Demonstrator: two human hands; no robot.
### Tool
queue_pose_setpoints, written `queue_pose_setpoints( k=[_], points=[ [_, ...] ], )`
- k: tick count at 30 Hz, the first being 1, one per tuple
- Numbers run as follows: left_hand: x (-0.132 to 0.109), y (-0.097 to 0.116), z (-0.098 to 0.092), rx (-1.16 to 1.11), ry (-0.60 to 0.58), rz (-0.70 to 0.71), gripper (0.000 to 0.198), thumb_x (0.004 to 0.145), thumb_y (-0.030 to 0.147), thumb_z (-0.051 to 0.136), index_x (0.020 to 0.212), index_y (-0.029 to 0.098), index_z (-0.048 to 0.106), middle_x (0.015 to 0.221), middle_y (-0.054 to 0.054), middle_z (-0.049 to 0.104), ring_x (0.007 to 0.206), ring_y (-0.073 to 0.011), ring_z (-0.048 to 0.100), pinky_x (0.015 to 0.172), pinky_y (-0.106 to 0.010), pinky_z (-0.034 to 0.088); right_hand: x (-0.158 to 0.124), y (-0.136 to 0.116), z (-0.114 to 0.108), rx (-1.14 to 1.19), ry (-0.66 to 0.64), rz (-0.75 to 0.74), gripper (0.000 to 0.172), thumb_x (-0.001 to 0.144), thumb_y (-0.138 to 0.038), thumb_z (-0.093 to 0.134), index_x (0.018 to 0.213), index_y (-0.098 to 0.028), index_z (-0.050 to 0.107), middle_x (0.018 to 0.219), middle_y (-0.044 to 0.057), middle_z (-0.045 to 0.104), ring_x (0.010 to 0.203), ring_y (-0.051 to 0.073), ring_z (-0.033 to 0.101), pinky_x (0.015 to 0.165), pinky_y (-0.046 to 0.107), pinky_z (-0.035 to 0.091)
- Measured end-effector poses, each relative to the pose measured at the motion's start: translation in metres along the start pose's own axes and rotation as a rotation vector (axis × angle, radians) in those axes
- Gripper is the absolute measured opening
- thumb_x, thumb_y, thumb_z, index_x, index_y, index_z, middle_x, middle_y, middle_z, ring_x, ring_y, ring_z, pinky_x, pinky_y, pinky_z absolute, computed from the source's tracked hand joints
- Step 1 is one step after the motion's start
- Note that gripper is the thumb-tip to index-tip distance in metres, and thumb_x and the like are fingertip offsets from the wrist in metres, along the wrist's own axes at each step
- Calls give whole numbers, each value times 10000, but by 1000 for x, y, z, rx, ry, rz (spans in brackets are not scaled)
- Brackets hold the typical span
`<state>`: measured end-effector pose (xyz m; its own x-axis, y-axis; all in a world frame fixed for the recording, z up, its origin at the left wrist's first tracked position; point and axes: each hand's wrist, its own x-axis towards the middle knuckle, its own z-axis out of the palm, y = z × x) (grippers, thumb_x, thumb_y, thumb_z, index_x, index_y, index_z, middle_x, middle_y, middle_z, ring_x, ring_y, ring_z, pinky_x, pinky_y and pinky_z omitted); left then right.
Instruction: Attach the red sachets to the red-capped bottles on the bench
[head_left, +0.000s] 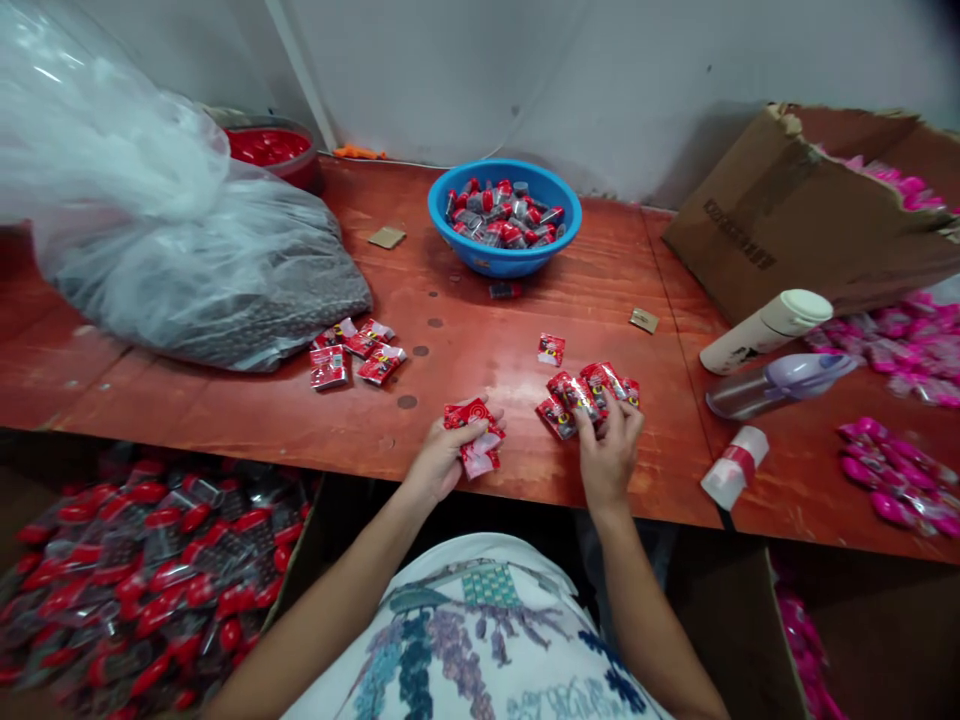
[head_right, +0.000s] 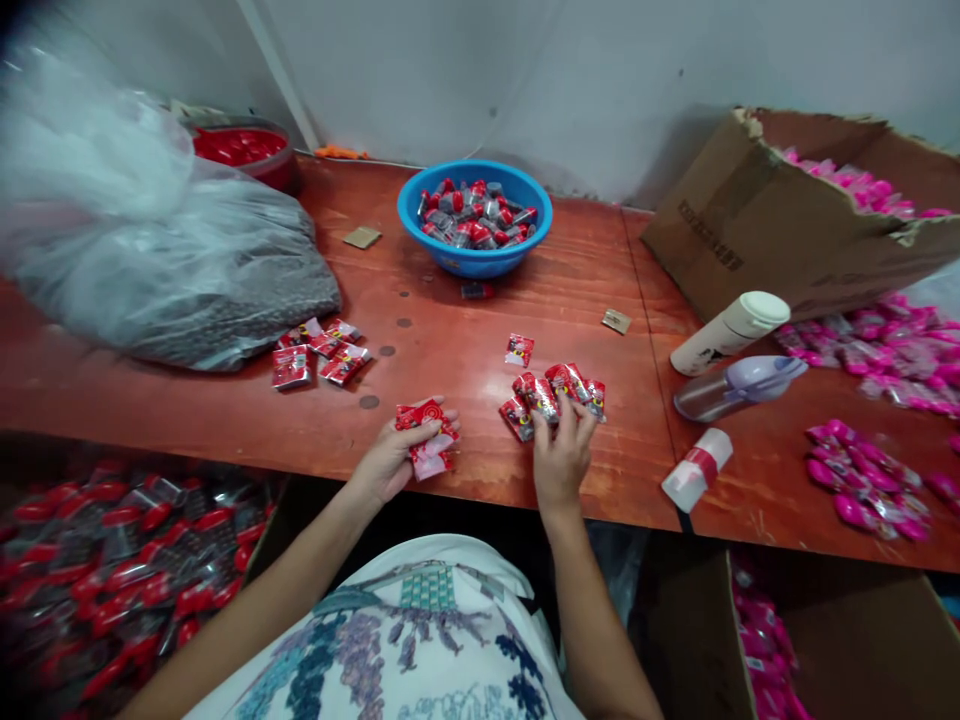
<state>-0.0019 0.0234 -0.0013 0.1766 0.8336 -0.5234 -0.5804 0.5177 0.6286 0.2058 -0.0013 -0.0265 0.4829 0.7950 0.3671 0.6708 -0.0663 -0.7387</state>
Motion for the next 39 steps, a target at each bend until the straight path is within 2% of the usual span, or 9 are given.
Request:
queue_pose_setpoints(
  k=[5,9,13,17,22,26,32,36,39],
  points=[
    [3,-3,4,-10,10,48,364,595,94,778,945,111,678,846,-100,741,711,-196,698,702,-301,567,-27,-43,28,370,-461,-84,297,850,-304,574,1132,-224,617,957,43,633,769,154,591,721,278,499],
    [5,-1,-4,-29,64,114,316,550,102,807,844,94,693,792,-83,738,697,-185,693,701,-282,563,-34,-57,49,445,-539,-71,340,874,-248,534,1211,-244,574,996,37,674,868,170,624,787,278,497],
    [12,7,-17,-70,161,221,324,523,70,811,822,94,689,736,-58,729,629,-168,678,645,-274,567,-20,-63,59,372,-649,-270,357,902,-206,471,1236,-284,570,1058,26,692,940,173,645,837,284,490],
    [20,24,-25,-139,309,249,205,563,30,775,726,91,666,643,-39,700,542,-143,651,548,-234,549,26,-76,93,81,-715,-381,321,938,-228,430,1215,-273,586,1105,20,681,997,144,629,860,236,471],
    [23,47,-22,-212,350,217,100,683,27,702,712,102,644,630,-43,684,513,-132,636,498,-229,538,115,-98,159,-232,-554,-270,377,936,-237,410,1292,-182,522,1326,139,517,1111,224,552,911,332,433],
    [18,62,-22,-276,351,164,99,724,38,680,713,122,628,618,-35,673,490,-125,625,488,-229,542,150,-105,188,-325,-519,-210,467,917,-407,447,1297,-142,509,1369,220,432,1153,336,471,903,474,400],
    [20,76,-36,-410,409,144,121,773,12,612,741,128,628,644,-29,677,510,-118,635,528,-219,553,105,-100,194,-278,-665,-337,306,926,-190,377,1095,-144,629,1178,167,567,1105,267,476,935,412,373],
    [25,73,-45,-445,430,86,120,778,23,614,720,127,625,649,-37,679,525,-122,641,545,-224,556,43,-85,161,-148,-729,-420,445,851,-110,467,1292,-163,498,1349,136,473,1203,226,444,981,357,380],
    [26,67,-45,-448,399,77,113,777,38,625,712,130,628,659,-37,685,551,-120,647,584,-227,560,6,-78,124,243,-686,-222,523,824,-194,554,1334,-176,439,1246,112,561,1087,211,551,918,356,456]
  ],
)
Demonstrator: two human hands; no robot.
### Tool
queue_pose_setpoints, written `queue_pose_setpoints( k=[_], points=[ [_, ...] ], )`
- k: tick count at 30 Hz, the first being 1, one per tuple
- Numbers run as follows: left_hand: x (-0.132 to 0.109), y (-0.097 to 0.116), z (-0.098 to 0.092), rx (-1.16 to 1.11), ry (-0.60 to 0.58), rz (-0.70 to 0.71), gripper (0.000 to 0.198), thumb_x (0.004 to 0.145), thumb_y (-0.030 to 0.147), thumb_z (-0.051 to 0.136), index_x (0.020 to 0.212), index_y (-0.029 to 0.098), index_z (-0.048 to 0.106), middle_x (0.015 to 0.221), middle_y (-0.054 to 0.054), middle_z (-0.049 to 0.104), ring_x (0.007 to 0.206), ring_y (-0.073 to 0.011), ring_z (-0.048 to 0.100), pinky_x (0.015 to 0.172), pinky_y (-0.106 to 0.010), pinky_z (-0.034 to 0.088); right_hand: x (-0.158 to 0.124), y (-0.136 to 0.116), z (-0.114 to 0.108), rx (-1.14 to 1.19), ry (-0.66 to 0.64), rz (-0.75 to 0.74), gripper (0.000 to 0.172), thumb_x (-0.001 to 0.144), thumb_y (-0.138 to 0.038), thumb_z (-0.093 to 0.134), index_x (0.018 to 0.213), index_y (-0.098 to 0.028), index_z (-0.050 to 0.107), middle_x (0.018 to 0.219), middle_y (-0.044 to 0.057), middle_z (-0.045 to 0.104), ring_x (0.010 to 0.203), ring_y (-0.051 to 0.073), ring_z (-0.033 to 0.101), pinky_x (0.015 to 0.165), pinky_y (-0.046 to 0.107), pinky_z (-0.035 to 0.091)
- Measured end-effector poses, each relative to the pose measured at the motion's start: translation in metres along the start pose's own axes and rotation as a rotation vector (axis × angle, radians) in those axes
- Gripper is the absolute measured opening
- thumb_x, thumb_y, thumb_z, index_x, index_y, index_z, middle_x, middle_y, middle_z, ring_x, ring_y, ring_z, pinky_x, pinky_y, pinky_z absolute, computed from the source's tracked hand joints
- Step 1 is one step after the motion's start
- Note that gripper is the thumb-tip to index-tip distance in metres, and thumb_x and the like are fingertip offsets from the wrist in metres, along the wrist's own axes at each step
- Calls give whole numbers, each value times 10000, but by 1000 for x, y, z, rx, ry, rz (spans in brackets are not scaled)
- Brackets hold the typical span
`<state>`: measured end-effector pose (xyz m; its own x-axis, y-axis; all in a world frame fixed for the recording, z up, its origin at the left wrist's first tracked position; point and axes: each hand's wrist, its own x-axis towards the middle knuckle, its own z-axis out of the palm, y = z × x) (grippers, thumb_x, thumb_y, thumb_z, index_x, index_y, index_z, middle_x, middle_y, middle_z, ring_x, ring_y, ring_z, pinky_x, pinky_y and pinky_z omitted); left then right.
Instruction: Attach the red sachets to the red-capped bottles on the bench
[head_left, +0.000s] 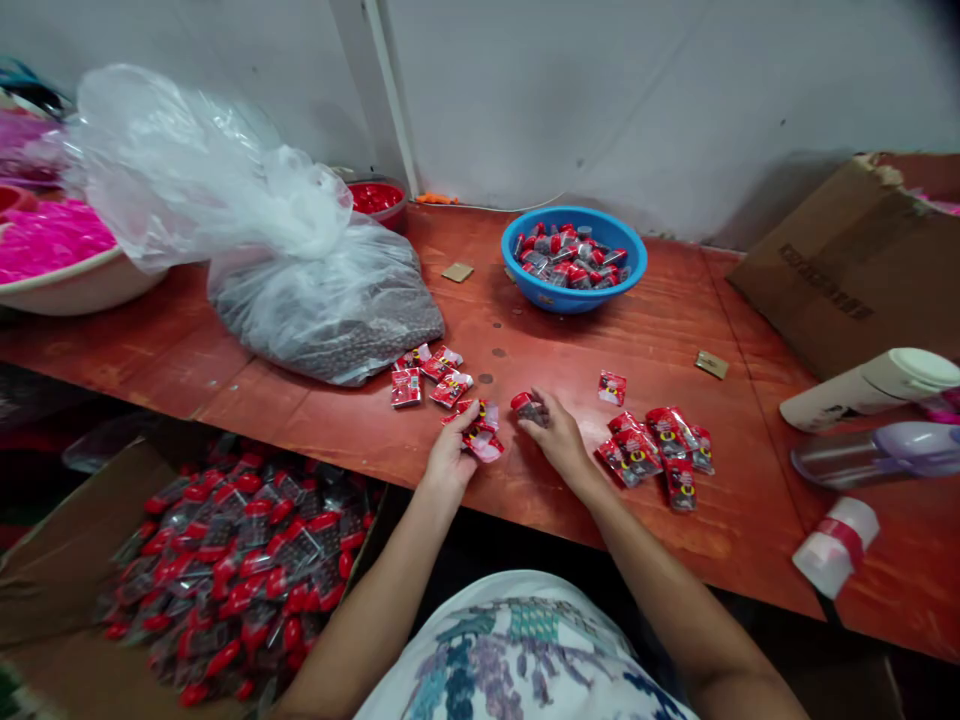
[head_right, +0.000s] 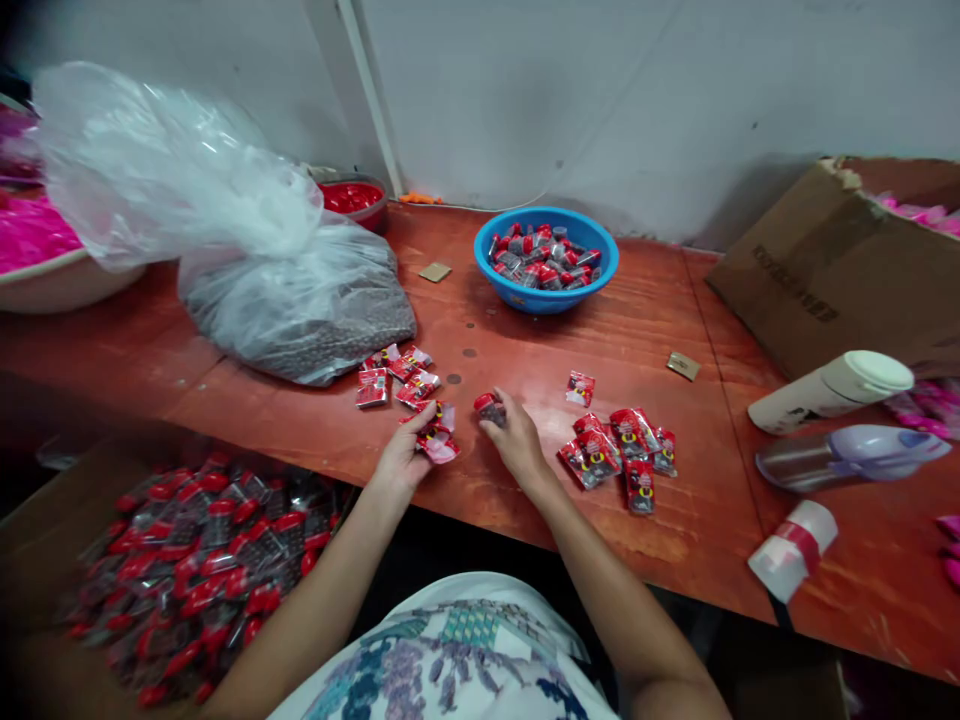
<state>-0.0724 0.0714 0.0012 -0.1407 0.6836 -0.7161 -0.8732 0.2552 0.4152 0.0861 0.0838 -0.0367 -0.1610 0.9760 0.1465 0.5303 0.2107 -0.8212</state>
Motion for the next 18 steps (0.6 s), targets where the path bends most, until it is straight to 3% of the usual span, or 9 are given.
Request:
queue_pose_setpoints(
  k=[2,5,13,18],
  points=[
    [-1,-5,0,14,-22,6,109,752,41,655,698,132,631,660,-33,685,558,-120,646,603,-230,561,-26,-10,-5,290,72,44,483,821,-245,585,1292,-211,485,1162,76,609,983,196,603,862,346,489],
    [-5,-14,3,63,-65,-7,101,713,56,696,676,126,632,657,-40,682,566,-134,647,633,-257,565,-48,-27,-9,456,126,40,423,820,-274,610,1238,-242,549,1133,57,617,971,189,608,859,333,489],
    [-21,-31,13,63,-107,16,106,711,28,667,683,123,628,645,-30,679,561,-133,643,618,-257,553,-61,-34,-18,303,249,-37,397,845,-233,584,1240,-252,559,1196,69,581,1114,201,541,980,368,428],
    [-25,-33,16,92,-100,82,105,682,23,684,684,110,626,631,-29,674,551,-133,635,620,-268,549,-68,-35,-21,320,214,-54,411,839,-248,602,1247,-271,559,1198,63,569,1130,200,531,956,347,453]
  ],
)
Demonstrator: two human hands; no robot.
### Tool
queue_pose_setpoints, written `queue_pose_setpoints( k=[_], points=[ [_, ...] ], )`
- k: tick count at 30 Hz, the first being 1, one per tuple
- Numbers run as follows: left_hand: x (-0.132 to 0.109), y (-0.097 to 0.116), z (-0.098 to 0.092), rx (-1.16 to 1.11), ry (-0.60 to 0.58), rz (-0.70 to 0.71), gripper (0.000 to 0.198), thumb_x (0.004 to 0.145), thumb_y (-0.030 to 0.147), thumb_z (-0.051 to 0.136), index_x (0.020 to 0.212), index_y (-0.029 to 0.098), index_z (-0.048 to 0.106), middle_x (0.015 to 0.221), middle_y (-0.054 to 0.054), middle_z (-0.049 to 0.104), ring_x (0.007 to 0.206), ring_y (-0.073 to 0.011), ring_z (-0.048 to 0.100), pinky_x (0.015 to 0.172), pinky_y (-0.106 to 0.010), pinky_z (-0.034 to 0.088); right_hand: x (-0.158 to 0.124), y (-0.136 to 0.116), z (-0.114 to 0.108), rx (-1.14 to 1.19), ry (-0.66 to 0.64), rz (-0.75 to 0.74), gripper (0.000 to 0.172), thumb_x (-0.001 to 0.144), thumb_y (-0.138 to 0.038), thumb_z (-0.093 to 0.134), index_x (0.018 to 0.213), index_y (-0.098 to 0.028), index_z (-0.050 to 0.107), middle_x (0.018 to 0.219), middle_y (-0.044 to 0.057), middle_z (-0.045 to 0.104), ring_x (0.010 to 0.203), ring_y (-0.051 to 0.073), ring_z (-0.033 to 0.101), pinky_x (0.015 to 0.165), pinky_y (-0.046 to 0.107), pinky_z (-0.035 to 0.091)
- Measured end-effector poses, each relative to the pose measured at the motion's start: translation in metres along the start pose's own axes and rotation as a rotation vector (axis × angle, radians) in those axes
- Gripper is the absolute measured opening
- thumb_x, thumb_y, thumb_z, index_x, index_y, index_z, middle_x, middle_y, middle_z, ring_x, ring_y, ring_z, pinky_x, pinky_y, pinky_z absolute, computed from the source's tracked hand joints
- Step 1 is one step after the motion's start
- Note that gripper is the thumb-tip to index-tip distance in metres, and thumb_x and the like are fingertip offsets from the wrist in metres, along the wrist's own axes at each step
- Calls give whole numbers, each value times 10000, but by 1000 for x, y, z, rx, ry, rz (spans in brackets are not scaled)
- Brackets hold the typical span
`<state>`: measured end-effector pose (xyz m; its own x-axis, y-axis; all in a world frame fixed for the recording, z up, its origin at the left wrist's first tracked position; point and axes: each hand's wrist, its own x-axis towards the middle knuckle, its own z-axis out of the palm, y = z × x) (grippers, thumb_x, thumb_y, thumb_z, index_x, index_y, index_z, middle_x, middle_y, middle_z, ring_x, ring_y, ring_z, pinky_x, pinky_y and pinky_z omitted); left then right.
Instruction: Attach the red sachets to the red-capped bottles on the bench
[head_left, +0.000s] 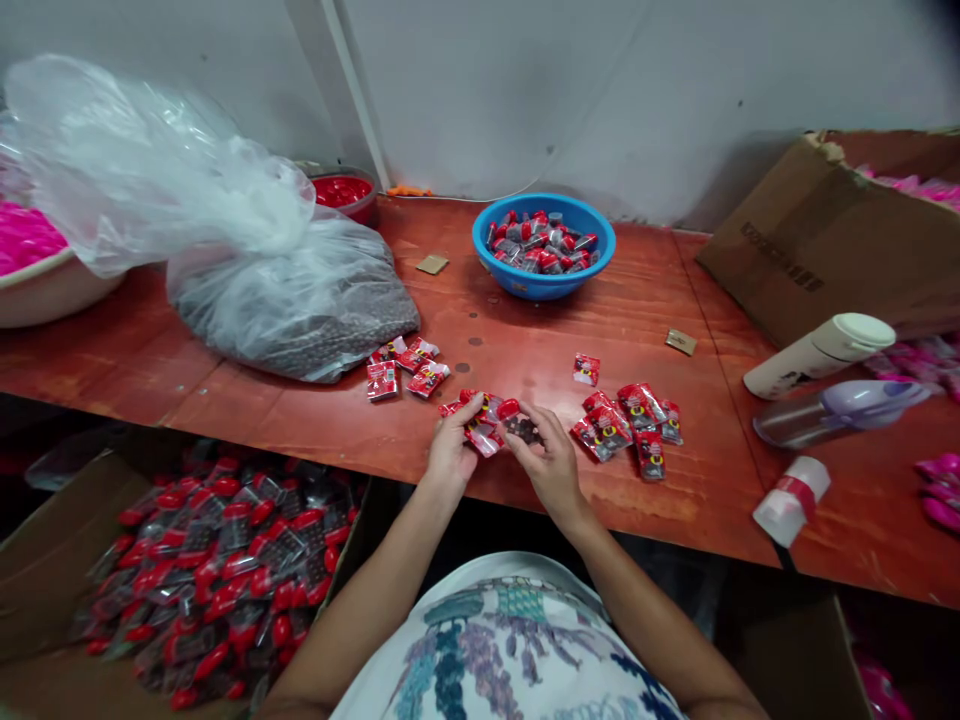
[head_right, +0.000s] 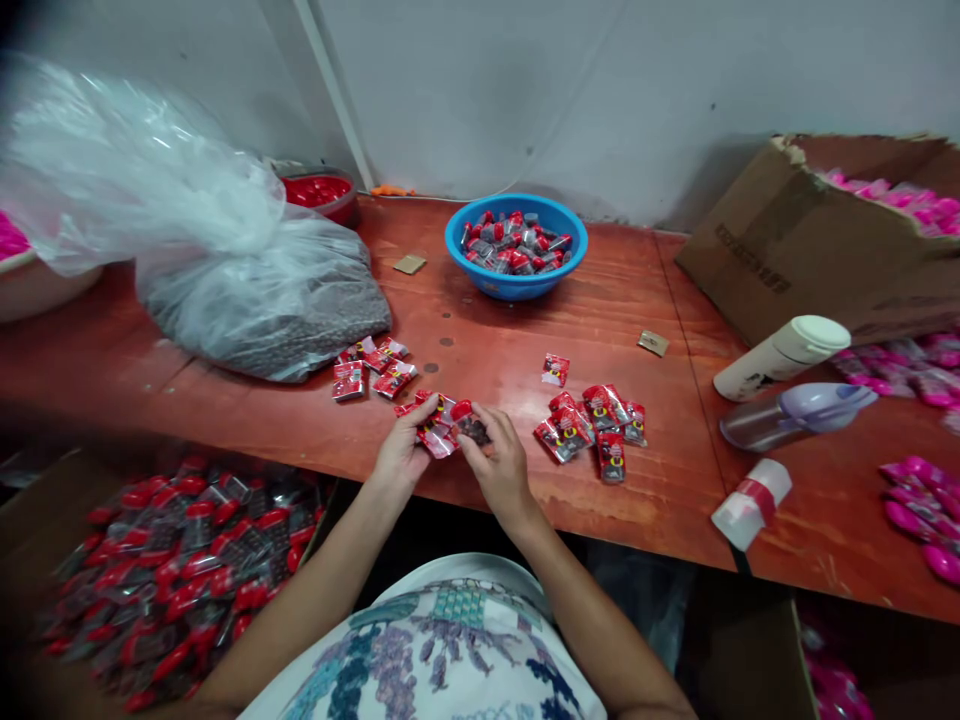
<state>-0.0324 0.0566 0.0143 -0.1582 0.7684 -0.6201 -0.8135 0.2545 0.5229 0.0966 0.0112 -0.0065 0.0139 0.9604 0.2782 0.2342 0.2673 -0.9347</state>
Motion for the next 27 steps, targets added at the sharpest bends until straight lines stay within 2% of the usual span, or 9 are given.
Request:
queue_pose_setpoints(
  k=[4,6,9,12,15,20,22,27],
  points=[
    [-4,0,-1,62,-68,40,145,615,63,749,695,114,639,640,-21,677,561,-141,637,629,-274,544,-1,-1,-1,82,-41,81,388,840,-277,604,1228,-285,589,1101,49,577,1026,186,572,849,303,498],
    [-9,-1,-2,111,-150,80,206,576,93,789,727,115,651,684,-24,690,595,-148,649,655,-283,545,0,0,-3,143,-27,132,361,836,-292,613,1196,-273,613,1041,39,586,967,177,590,851,307,495],
    [-14,-4,-4,185,-264,164,355,530,96,822,843,134,659,764,-18,704,655,-151,662,697,-288,542,1,3,-4,237,7,184,367,803,-292,654,1166,-252,618,1055,39,606,956,178,603,872,326,494],
    [-17,-6,-5,244,-279,220,455,507,99,833,917,157,645,755,4,694,633,-143,655,673,-280,536,-1,6,-4,277,24,198,363,774,-280,682,1129,-236,621,1075,48,627,970,188,612,891,348,500],
    [-19,-4,-4,307,-314,224,497,487,107,840,937,158,636,747,-2,695,625,-153,656,661,-289,537,-3,5,-3,332,68,226,343,754,-280,700,1083,-222,624,1054,49,646,960,189,625,898,360,507],
    [-25,1,0,332,-424,176,659,498,95,833,1103,204,597,926,-59,722,790,-205,684,748,-336,539,-3,-2,-3,520,71,331,363,717,-268,729,1054,-214,606,1004,38,664,925,182,639,852,345,537],
    [-25,-1,0,330,-416,171,635,504,99,832,1088,200,600,910,-54,722,790,-201,681,758,-330,533,-3,-3,-2,519,88,325,355,712,-265,730,1040,-214,603,1008,39,663,931,183,637,853,345,536],
    [-21,-6,-4,393,-359,188,468,479,105,842,898,148,638,725,-1,680,641,-137,639,681,-253,515,-4,-1,-6,378,92,243,353,717,-281,730,1041,-226,601,1012,33,659,918,182,637,851,336,528]
  ],
)
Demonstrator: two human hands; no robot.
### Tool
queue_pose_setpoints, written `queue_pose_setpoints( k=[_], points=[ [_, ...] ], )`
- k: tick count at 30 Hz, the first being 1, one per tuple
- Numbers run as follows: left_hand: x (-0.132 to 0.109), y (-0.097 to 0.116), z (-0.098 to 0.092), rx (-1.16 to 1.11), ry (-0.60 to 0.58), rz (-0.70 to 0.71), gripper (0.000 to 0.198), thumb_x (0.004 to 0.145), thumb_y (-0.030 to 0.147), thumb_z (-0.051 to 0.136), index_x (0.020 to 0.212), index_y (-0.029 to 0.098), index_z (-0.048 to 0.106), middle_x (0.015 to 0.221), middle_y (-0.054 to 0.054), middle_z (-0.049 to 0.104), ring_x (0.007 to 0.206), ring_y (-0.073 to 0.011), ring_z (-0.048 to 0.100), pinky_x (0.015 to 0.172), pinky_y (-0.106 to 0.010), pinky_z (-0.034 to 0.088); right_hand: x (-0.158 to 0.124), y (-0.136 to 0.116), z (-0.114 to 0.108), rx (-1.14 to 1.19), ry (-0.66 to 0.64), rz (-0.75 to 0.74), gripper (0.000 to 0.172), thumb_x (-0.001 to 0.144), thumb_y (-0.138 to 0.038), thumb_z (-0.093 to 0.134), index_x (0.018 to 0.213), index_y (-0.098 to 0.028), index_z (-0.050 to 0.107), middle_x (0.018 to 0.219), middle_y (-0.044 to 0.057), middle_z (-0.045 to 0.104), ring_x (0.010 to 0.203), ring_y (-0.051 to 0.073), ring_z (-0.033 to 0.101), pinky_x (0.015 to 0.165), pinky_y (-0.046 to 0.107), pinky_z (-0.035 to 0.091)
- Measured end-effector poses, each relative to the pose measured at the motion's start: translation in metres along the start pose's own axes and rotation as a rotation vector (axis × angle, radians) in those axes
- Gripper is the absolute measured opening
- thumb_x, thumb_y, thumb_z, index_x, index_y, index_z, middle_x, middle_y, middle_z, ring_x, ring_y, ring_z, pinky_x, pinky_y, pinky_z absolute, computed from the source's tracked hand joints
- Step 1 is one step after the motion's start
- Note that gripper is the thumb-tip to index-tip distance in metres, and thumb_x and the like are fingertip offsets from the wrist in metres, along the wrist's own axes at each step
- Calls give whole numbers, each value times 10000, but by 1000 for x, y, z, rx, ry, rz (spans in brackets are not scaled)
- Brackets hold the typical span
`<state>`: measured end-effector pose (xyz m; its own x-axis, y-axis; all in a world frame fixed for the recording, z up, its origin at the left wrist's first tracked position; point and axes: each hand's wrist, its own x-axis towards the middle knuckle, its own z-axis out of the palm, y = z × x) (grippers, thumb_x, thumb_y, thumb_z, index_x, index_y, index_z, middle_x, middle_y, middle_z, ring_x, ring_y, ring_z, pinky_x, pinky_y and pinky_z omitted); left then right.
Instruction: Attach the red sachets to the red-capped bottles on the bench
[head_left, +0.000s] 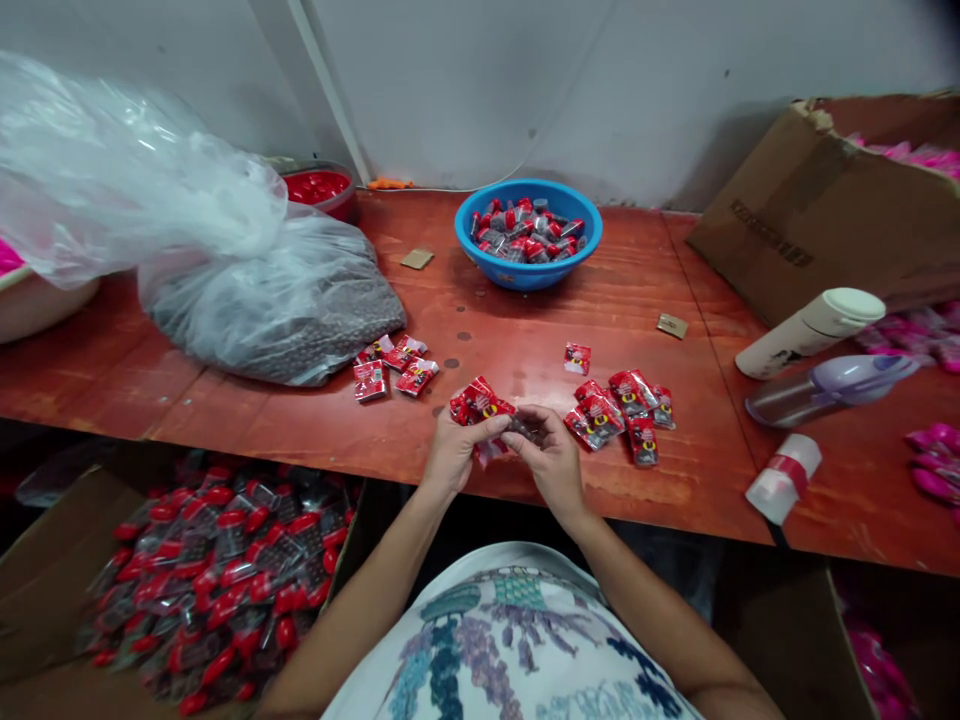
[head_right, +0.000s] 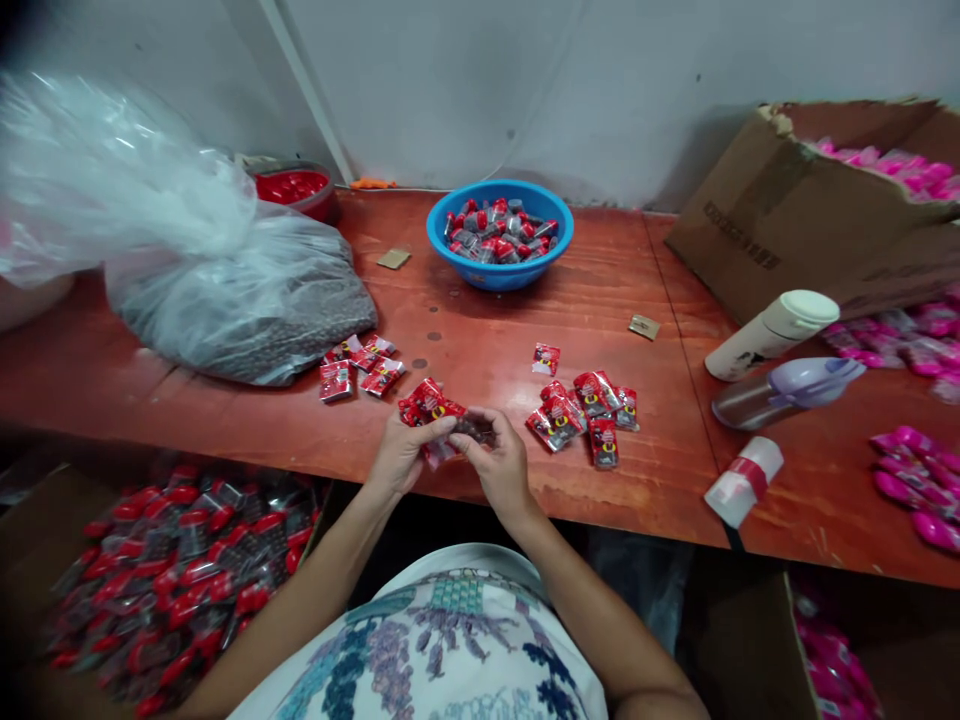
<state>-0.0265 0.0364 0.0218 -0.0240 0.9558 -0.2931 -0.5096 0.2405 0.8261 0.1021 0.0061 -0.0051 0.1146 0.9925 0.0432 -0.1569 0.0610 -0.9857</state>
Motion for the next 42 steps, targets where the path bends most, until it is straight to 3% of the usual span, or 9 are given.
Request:
queue_pose_setpoints(
  k=[6,10,14,18,24,32,36,39,42],
  points=[
    [-3,2,0,17,-33,-58,625,476,95,838,1055,160,612,774,-15,686,673,-161,650,696,-293,528,1,3,-12,-24,-137,72,301,757,-312,686,1042,-220,650,963,33,674,872,184,635,806,327,532],
    [-6,0,3,64,-69,-90,642,469,88,839,1071,149,625,765,-29,691,666,-171,649,674,-290,528,1,6,-16,81,-121,133,455,723,-295,717,1159,-251,594,838,-6,646,746,151,620,689,279,541],
    [-4,0,2,89,-74,-110,518,462,82,839,946,138,664,736,-26,684,622,-155,628,644,-277,525,-2,7,-21,-65,-206,57,537,764,-297,682,1281,-288,539,1006,21,643,884,172,620,797,314,526],
    [-2,-4,-2,100,-69,-131,403,469,87,837,828,129,659,702,-20,670,609,-145,615,636,-268,520,-2,10,-27,-157,-258,-8,458,771,-291,678,1221,-288,594,1134,29,640,1027,201,598,909,348,476],
    [-4,-17,-2,140,-108,-182,354,477,111,845,769,119,646,689,-24,670,606,-138,614,621,-247,508,-1,21,-30,-116,-110,64,258,718,-294,717,959,-215,666,776,-14,673,701,148,611,662,262,506],
    [0,-22,6,129,-130,-265,377,554,193,833,877,113,657,793,-53,715,681,-164,659,700,-288,534,-8,27,-39,39,30,207,261,681,-322,740,875,-194,622,686,-41,641,562,114,560,529,225,468],
    [8,-36,13,196,-171,-304,471,558,205,834,981,117,647,827,-61,719,686,-164,665,685,-278,540,-10,19,-62,-334,84,42,305,697,-393,730,904,-194,627,677,-36,591,585,124,539,586,255,476],
    [18,-47,22,280,-167,-294,740,544,181,840,1225,169,550,913,-69,718,705,-167,671,677,-290,550,1,-4,-102,-748,160,-228,472,679,-442,747,1065,-198,625,980,59,607,896,203,582,840,352,479],
    [29,-57,36,379,-183,-279,957,519,149,845,1376,219,423,1102,-113,675,759,-184,677,662,-294,555,26,-25,-150,-1034,234,-288,659,660,-533,734,1227,-240,573,1296,123,465,1212,305,441,1022,478,355]
  ],
)
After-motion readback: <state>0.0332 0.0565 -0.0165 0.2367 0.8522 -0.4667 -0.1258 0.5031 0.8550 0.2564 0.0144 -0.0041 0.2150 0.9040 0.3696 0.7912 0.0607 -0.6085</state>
